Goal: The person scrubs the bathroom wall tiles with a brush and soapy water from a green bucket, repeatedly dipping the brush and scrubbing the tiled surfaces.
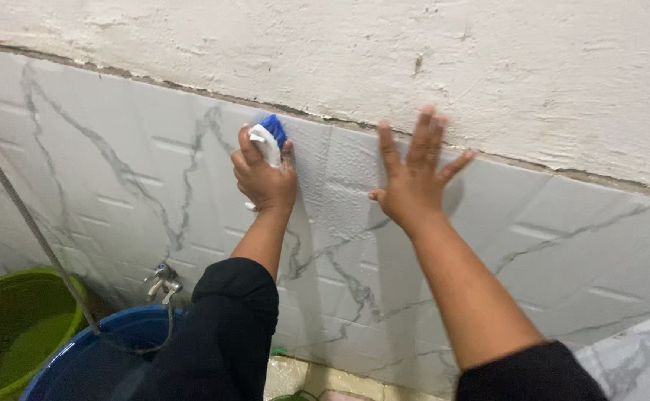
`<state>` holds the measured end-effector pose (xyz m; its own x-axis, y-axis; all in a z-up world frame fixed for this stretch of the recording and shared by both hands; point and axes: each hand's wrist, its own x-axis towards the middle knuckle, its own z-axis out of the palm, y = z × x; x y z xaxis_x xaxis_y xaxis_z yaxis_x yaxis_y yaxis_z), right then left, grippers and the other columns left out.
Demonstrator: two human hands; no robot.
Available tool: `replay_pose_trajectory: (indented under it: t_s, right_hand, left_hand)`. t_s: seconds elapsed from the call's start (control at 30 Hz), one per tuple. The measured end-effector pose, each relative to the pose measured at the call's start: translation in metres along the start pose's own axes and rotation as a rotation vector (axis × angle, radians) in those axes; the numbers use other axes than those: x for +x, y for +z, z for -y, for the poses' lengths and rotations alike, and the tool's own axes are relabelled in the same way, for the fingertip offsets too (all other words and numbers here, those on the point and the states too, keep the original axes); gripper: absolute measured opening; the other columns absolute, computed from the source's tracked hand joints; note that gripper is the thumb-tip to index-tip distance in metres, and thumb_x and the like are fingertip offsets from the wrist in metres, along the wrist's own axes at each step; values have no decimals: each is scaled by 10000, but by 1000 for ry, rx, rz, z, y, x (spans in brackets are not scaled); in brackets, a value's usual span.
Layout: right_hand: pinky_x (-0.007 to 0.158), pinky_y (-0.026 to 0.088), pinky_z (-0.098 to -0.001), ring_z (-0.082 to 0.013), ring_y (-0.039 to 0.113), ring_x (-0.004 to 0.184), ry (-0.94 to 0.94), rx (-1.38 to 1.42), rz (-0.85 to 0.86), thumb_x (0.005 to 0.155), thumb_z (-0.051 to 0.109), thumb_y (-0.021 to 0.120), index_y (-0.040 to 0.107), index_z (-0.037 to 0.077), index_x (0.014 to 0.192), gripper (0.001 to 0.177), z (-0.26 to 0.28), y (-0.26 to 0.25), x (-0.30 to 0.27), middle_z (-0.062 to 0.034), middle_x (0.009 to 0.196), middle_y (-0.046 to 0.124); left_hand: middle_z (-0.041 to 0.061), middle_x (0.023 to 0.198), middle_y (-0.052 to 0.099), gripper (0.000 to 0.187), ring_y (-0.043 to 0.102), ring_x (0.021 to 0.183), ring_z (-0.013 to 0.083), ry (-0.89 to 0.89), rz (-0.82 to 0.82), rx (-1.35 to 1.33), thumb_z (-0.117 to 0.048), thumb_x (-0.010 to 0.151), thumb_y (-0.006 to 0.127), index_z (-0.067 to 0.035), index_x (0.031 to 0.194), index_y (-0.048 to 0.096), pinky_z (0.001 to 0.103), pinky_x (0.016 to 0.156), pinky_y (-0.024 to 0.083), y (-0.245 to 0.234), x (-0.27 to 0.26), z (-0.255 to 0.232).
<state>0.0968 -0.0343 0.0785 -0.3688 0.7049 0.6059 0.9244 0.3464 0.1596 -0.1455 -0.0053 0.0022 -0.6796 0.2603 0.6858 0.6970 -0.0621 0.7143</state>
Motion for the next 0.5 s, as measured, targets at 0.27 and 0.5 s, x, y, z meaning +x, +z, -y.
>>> replay_pose_trajectory:
  t_s: [0.27, 0.5]
  right_hand:
    - [981, -86, -916, -532, -318, 1466, 182, -6, 281, 507, 581, 941, -148, 449, 1603, 1550, 48, 2, 26, -237, 1612, -357]
    - [978, -87, -929, -541, -355, 1444, 185, -34, 291, 511, 615, 924, -189, 432, 1585, 1557, 43, 11, 24, -252, 1589, -394]
  left_hand:
    - [135, 1181, 569, 718, 582, 1028, 354, 414, -59, 163, -481, 844, 711, -288, 1472, 419, 544, 828, 437, -4, -24, 3]
    - [132, 1016, 588, 708, 617, 910, 336, 295, 2, 15, -636, 957, 659, -186, 1456, 437, 524, 747, 459, -16, 68, 55]
